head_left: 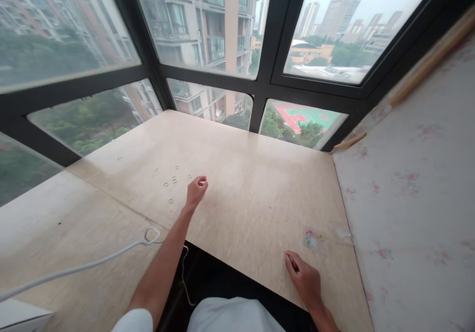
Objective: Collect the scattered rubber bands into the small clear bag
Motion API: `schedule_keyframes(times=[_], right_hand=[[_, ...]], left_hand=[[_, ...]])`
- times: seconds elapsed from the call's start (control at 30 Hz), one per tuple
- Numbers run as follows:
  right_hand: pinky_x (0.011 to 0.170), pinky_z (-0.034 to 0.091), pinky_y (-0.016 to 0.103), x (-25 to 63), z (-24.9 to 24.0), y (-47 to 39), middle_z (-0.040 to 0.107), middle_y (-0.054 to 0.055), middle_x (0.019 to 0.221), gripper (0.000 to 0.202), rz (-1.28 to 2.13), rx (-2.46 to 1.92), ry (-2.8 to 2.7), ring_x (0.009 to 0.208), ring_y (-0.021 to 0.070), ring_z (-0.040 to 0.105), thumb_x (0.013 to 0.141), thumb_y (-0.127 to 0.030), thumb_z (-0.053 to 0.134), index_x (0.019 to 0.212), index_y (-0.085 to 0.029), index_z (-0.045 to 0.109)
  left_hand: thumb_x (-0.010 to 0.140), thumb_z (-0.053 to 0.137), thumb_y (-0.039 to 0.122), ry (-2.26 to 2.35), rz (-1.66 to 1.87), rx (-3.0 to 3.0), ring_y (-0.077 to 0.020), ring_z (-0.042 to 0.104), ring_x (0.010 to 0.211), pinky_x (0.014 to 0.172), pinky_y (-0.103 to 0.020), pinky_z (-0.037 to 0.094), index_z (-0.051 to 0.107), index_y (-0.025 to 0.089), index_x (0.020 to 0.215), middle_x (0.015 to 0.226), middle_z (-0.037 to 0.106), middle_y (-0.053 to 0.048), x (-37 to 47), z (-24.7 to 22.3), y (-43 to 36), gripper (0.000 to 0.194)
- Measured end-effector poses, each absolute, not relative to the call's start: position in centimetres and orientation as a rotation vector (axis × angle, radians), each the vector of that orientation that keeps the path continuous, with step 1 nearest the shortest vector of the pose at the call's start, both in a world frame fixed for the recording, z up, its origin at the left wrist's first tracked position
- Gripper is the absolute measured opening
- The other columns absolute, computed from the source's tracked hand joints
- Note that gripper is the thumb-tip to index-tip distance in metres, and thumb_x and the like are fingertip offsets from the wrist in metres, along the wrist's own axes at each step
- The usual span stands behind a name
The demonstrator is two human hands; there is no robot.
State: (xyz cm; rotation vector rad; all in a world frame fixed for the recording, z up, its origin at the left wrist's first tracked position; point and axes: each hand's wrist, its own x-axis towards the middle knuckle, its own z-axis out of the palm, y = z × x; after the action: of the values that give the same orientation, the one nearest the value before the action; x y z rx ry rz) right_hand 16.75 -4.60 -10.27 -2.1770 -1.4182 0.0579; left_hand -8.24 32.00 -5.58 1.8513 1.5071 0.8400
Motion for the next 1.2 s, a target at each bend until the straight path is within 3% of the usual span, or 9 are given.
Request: schedule_keyframes(times=[0.13,0.3,0.63,0.8,1.0,1.2], right_hand=[[0.050,0.044,0.024,16.7,-10.2,-4.6,0.070,0.006,0.066,0.046,0.031,-2.182,-1.434,0.053,0.0173,0.065,0.092,-0.050,0.035,0.088,-0.021,0.072],[0.049,0.044,0.024,16.6,-10.1,-4.6,0.070,0.006,0.065,0.047,0.004,-2.199,-1.426,0.052,0.0169,0.065,0.092,-0.050,0.035,0.088,-0.021,0.072],[0.049,0.043,0.020,16.7,-10.2,-4.5,0.071,0.006,0.066,0.053,-0.025,-2.231,-1.448,0.052,0.0147,0.065,0.092,-0.053,0.032,0.087,-0.019,0.073],[0.049,0.042,0.021,16.7,-10.2,-4.5,0.071,0.005,0.066,0.053,-0.023,-2.236,-1.449,0.052,0.0146,0.065,0.092,-0.053,0.032,0.087,-0.020,0.073],[0.050,0.042,0.021,16.7,-10.3,-4.6,0.070,0.004,0.066,0.052,-0.016,-2.229,-1.438,0.052,0.0147,0.065,0.092,-0.053,0.033,0.089,-0.019,0.072],[0.050,0.040,0.021,16.6,-10.3,-4.5,0.069,0.003,0.063,0.047,-0.031,-2.213,-1.446,0.051,0.0138,0.063,0.093,-0.049,0.035,0.088,-0.020,0.071]], left_hand=[[0.078,0.052,0.015,1.808,0.544,2.091,-0.0205,0.062,0.090,0.083,-0.031,0.045,0.056,0.013,0.112,0.108,0.066,-0.010,-12.5,-4.7,37.5,0.034],[0.077,0.055,0.014,1.680,0.218,2.366,-0.0235,0.056,0.104,0.081,-0.030,0.043,0.050,0.015,0.119,0.112,0.064,-0.009,-14.5,-5.2,40.0,0.042],[0.084,0.044,0.017,1.553,0.044,2.511,-0.0229,0.059,0.097,0.077,-0.030,0.043,0.059,0.020,0.110,0.102,0.066,-0.009,-13.9,-5.5,40.4,0.031],[0.076,0.050,0.015,1.482,-0.020,2.520,-0.0228,0.058,0.093,0.073,-0.029,0.043,0.061,0.019,0.107,0.097,0.066,-0.009,-13.8,-5.3,41.0,0.033],[0.063,0.057,0.013,1.409,-0.031,2.446,-0.0206,0.059,0.083,0.068,-0.026,0.042,0.067,0.020,0.087,0.082,0.067,-0.004,-13.8,-5.0,41.3,0.026],[0.065,0.057,0.018,1.296,0.153,2.360,-0.0166,0.060,0.072,0.065,-0.025,0.043,0.069,0.017,0.080,0.074,0.066,-0.003,-12.5,-4.8,39.6,0.020]])
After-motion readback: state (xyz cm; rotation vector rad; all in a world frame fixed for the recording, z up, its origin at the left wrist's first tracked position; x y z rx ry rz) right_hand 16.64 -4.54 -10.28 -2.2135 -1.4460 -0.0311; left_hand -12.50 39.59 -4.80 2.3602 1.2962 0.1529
